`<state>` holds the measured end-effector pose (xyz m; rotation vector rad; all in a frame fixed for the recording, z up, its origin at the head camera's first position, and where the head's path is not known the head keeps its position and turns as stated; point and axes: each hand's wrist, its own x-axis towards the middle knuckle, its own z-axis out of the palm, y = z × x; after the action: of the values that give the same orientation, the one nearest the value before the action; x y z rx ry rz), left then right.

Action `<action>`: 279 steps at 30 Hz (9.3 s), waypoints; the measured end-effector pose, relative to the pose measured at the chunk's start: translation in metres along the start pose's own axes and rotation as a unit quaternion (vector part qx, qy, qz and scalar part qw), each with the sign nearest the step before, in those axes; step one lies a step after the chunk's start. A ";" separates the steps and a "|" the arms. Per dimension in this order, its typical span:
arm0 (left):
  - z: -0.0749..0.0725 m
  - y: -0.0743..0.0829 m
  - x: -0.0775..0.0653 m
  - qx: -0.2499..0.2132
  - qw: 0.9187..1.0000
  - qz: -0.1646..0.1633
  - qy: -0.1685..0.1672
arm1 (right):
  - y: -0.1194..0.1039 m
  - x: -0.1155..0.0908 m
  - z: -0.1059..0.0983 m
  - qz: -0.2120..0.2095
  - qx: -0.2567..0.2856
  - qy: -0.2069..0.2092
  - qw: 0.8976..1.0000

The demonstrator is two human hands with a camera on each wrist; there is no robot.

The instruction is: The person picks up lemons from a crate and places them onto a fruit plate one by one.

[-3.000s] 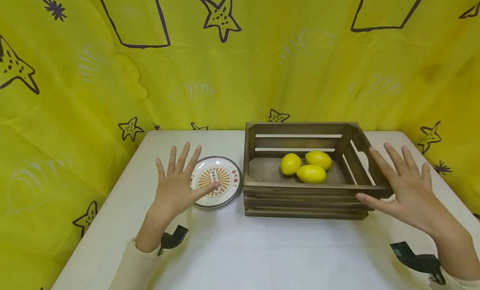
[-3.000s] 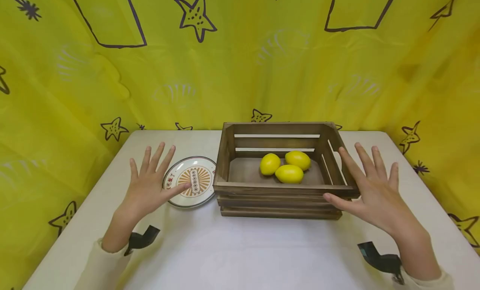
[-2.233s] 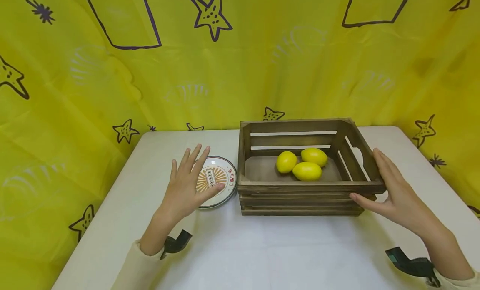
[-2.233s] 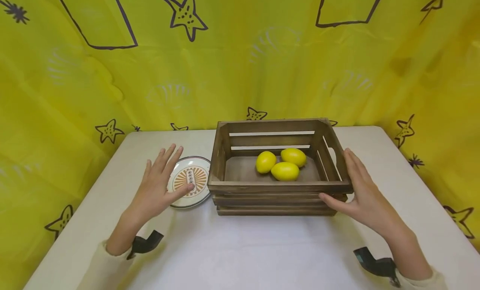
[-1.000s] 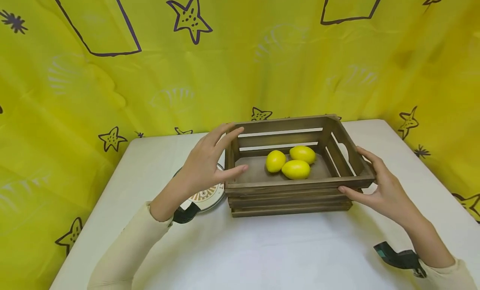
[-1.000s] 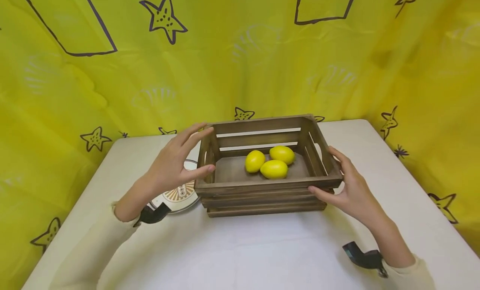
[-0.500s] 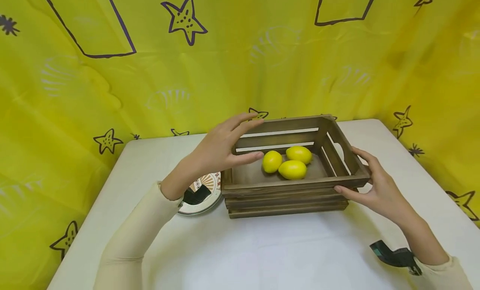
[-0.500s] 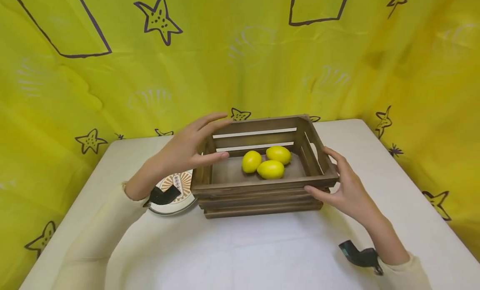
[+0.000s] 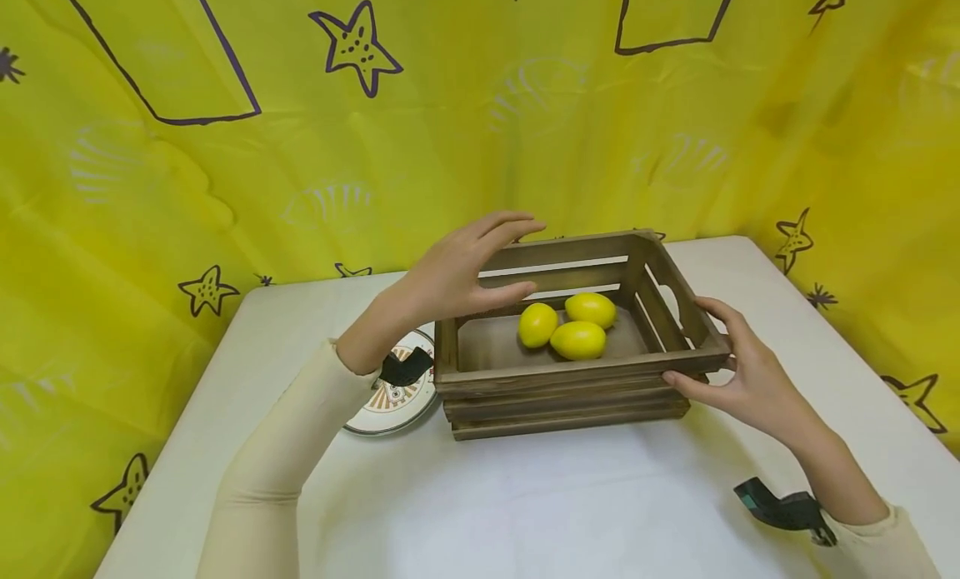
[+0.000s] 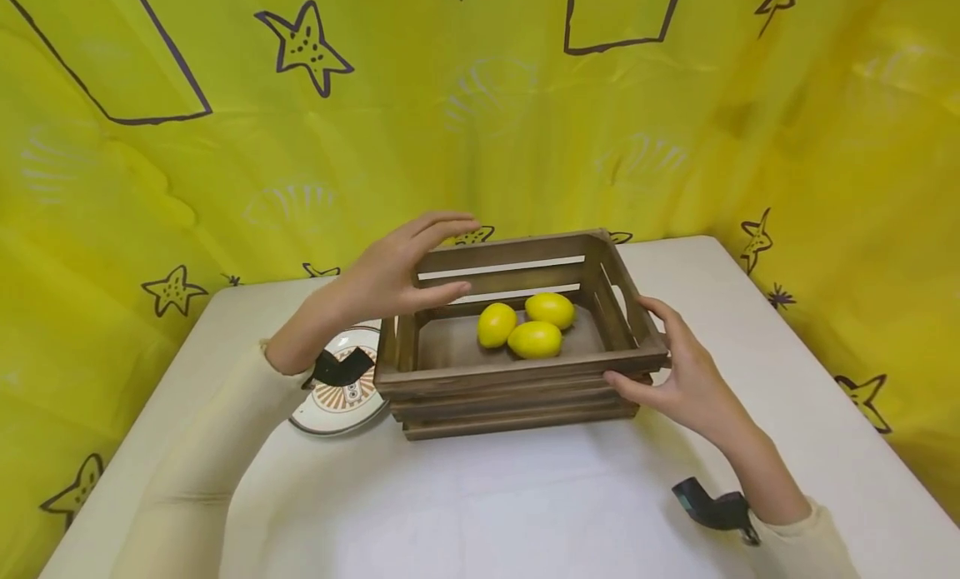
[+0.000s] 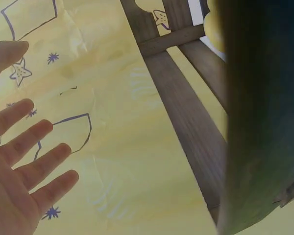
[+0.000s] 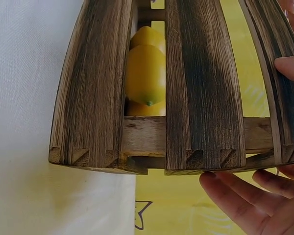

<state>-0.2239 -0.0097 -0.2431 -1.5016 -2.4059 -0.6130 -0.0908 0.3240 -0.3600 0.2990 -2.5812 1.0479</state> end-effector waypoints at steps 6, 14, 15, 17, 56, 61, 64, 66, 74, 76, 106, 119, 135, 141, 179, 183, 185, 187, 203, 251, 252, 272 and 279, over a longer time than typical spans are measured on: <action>-0.003 0.002 0.018 0.007 1.000 0.011 -0.013 | 0.000 0.001 -0.003 -0.003 -0.001 0.001 1.000; 0.003 0.004 0.035 -0.004 0.999 0.027 -0.039 | 0.000 0.000 -0.003 0.010 0.025 -0.017 0.999; 0.004 0.004 0.037 -0.006 0.999 0.026 -0.041 | 0.000 0.000 -0.003 0.010 0.025 -0.019 0.999; 0.005 0.004 0.040 -0.014 0.999 0.019 -0.047 | 0.000 0.000 -0.003 0.010 0.019 -0.019 1.000; 0.076 -0.013 0.078 -0.137 0.969 0.010 -0.206 | 0.000 -0.001 -0.003 0.024 0.014 -0.006 1.000; 0.091 -0.015 0.079 -0.166 0.953 -0.003 -0.252 | 0.001 -0.001 -0.002 0.026 0.023 -0.004 0.999; 0.098 -0.016 0.078 -0.172 0.950 0.000 -0.262 | 0.001 -0.001 -0.002 0.023 0.026 -0.005 0.999; 0.103 -0.016 0.077 -0.173 0.950 0.008 -0.261 | 0.001 -0.001 -0.001 0.021 0.026 -0.005 0.999; 0.118 -0.016 0.075 -0.171 0.944 -0.022 -0.281 | -0.001 0.000 -0.003 0.021 0.023 -0.001 1.000; 0.121 -0.014 0.075 -0.152 0.943 -0.031 -0.293 | -0.001 0.000 -0.003 0.021 0.022 0.000 1.000; 0.144 -0.011 0.073 -0.077 0.887 0.036 -0.455 | 0.003 -0.003 0.000 0.028 0.021 -0.001 0.999; 0.136 -0.015 0.078 -0.089 0.907 0.057 -0.409 | 0.002 -0.002 -0.001 0.027 0.026 -0.001 0.999; 0.120 -0.017 0.084 -0.137 0.934 0.054 -0.327 | 0.002 -0.001 -0.001 0.013 0.036 0.001 0.999; 0.115 -0.017 0.086 -0.172 0.936 0.061 -0.301 | 0.001 -0.001 -0.001 0.014 0.035 0.002 0.999; 0.025 -0.015 0.073 -0.202 0.972 0.012 -0.121 | 0.005 0.000 0.001 0.011 0.029 -0.005 1.000; 0.018 -0.013 0.062 -0.206 0.973 0.009 -0.103 | 0.006 0.000 0.000 0.018 0.025 -0.001 1.000; 0.014 -0.011 0.055 -0.206 0.974 0.007 -0.091 | 0.006 -0.001 0.000 0.024 0.029 -0.001 0.999; 0.009 -0.009 0.049 -0.203 0.976 0.006 -0.079 | 0.007 -0.001 -0.001 0.023 0.033 0.000 0.999; -0.019 -0.008 -0.009 -0.238 0.970 -0.050 -0.002 | 0.006 -0.003 0.005 0.020 0.036 -0.002 0.999; 0.035 -0.044 -0.159 -0.182 0.945 -0.248 0.111 | 0.007 -0.004 0.012 0.002 0.024 0.010 1.000; 0.037 -0.045 -0.161 -0.181 0.944 -0.253 0.107 | 0.007 -0.004 0.012 0.001 0.023 0.010 1.000; 0.074 -0.058 -0.190 -0.181 0.940 -0.286 0.052 | 0.007 -0.004 0.012 0.004 0.022 0.011 1.000; 0.083 -0.060 -0.196 -0.182 0.940 -0.285 0.043 | 0.008 -0.005 0.012 0.009 0.023 0.011 1.000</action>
<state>-0.1891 -0.1498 -0.4104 -0.8220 -2.7649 -1.2722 -0.0911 0.3216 -0.3748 0.2734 -2.5474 1.1125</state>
